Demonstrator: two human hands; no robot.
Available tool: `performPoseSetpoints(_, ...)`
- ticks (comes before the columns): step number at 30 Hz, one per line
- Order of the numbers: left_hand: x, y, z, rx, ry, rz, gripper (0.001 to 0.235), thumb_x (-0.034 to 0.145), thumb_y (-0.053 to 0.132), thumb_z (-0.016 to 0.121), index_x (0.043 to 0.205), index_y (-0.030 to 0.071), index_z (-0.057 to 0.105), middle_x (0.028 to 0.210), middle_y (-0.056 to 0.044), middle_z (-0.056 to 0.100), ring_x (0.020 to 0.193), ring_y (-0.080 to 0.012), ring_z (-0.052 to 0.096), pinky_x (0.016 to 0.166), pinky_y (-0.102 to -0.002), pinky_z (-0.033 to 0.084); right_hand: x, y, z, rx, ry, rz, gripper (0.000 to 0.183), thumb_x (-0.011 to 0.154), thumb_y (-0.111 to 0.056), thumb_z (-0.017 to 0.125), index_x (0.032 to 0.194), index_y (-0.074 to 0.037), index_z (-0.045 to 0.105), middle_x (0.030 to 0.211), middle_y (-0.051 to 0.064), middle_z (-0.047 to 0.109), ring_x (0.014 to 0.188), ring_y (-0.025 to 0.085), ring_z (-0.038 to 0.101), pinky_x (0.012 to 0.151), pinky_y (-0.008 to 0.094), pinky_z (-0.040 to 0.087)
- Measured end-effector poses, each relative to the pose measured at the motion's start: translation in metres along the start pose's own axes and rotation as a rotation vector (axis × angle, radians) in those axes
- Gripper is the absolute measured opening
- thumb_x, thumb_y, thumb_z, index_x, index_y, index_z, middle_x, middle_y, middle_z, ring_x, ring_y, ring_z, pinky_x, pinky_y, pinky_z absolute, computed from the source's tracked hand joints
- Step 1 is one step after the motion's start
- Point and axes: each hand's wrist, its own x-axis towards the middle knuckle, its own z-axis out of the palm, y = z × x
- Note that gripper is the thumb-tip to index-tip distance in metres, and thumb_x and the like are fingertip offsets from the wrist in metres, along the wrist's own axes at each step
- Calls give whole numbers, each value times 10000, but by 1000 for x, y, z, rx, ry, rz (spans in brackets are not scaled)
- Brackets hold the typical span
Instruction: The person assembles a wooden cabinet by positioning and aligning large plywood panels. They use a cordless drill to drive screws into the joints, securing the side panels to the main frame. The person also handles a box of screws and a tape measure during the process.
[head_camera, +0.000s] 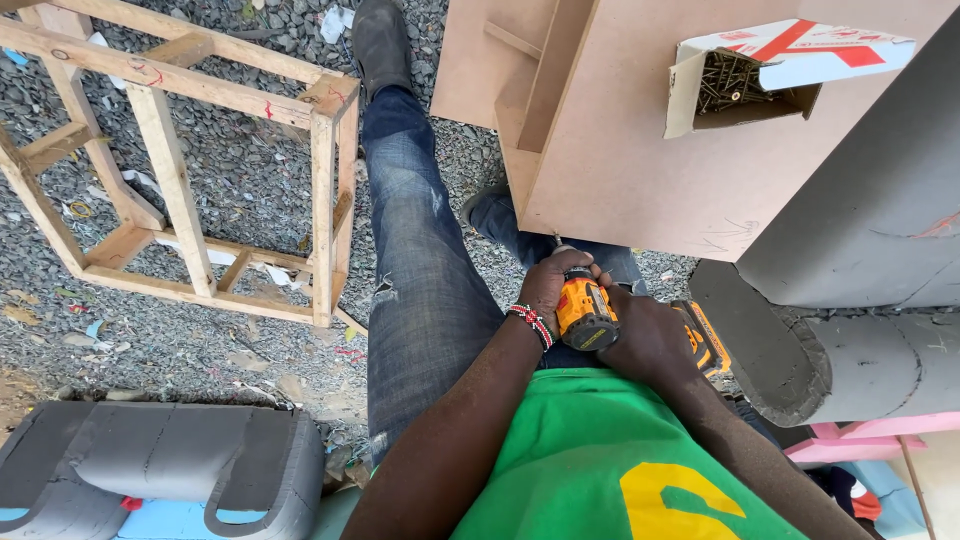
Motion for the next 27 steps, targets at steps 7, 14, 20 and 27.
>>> performPoseSetpoints(7, 16, -6, -4, 17, -11, 7, 192, 849, 17, 927, 960, -93, 816, 813, -260, 790, 797, -409, 874, 803, -506, 753, 7, 0, -4, -60, -23, -6, 951, 866, -628, 830, 1611, -50, 702, 1191, 226, 919, 1208, 519, 863, 1058, 686, 650)
performPoseSetpoints(14, 18, -8, -3, 27, -34, 19, 175, 856, 44, 930, 950, -75, 843, 806, -242, 798, 786, -407, 875, 788, -489, 749, 9, 5, -5, -65, -21, -35, 955, 875, -590, 842, 1624, -16, 695, 1218, 251, 919, 1205, 541, 859, 1051, 689, 658)
performPoseSetpoints(20, 9, -4, -3, -18, -24, 25, 200, 853, 26, 940, 973, -97, 837, 808, -245, 793, 784, -410, 871, 791, -495, 745, 19, 13, 3, -137, -43, -23, 971, 843, -681, 860, 1586, -75, 707, 1189, 198, 927, 1203, 503, 875, 1075, 707, 635)
performPoseSetpoints(27, 0, 1, 4, -27, -46, -18, 180, 874, 47, 953, 961, -74, 852, 817, -239, 808, 802, -404, 877, 807, -481, 745, 13, -5, -20, -155, -62, -27, 989, 838, -648, 868, 1604, -51, 683, 1188, 216, 925, 1192, 500, 882, 1031, 690, 650)
